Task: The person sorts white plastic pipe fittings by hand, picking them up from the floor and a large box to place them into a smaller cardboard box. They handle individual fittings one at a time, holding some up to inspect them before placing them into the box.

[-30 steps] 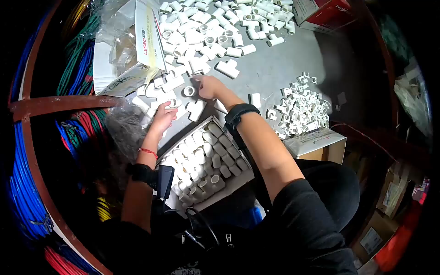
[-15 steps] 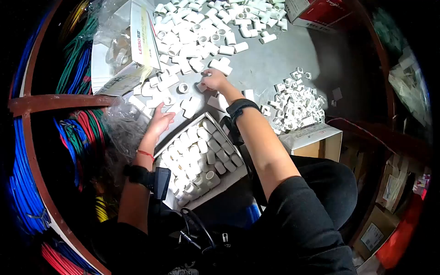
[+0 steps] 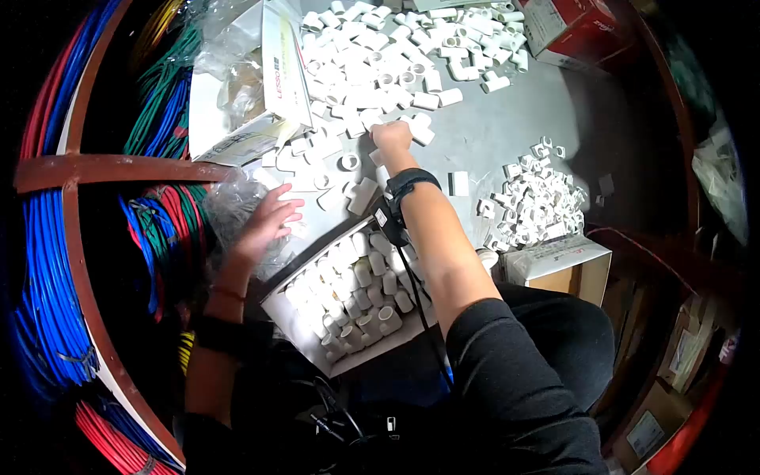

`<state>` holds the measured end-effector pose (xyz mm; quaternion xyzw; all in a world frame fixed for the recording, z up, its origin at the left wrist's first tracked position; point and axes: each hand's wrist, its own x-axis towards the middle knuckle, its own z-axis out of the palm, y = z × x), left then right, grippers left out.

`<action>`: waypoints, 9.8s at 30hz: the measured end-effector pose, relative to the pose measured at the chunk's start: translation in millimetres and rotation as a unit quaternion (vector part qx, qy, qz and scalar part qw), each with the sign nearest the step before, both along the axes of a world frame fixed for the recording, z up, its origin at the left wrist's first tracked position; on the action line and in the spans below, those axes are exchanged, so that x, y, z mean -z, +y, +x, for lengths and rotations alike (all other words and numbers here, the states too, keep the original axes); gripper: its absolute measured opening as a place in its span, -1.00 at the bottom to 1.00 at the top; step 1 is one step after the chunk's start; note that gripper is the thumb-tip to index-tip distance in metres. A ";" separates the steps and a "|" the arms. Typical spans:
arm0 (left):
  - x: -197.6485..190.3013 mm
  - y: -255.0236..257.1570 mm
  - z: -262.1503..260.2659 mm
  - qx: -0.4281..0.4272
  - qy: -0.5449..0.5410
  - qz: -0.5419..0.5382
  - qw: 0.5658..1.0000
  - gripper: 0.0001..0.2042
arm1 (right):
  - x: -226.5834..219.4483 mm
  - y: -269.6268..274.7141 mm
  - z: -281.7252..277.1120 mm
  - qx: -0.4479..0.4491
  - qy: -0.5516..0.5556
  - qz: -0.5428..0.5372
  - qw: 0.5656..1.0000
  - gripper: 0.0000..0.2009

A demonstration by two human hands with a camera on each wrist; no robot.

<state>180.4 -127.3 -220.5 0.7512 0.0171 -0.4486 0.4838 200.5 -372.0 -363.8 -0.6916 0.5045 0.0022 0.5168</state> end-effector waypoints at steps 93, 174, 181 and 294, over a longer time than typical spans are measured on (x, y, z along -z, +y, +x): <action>-233.0 76.4 -148.6 -0.063 -0.182 -0.584 0.788 -0.68 | -405.1 106.7 -229.3 -0.498 -0.380 -0.371 0.685 -0.82; -210.6 69.2 -135.3 -0.065 -0.418 -0.212 0.881 -0.86 | -279.7 78.1 -219.9 -0.634 -0.151 -0.339 0.679 -0.86; -228.0 72.7 -140.8 -0.089 -0.363 -0.239 0.896 -0.81 | -180.7 70.8 -230.7 -0.736 0.090 -0.300 0.599 -0.80; -157.4 27.0 -50.7 -0.087 -0.342 0.030 0.935 -0.39 | -64.4 -219.6 -34.5 -0.306 0.205 -0.231 0.900 -0.61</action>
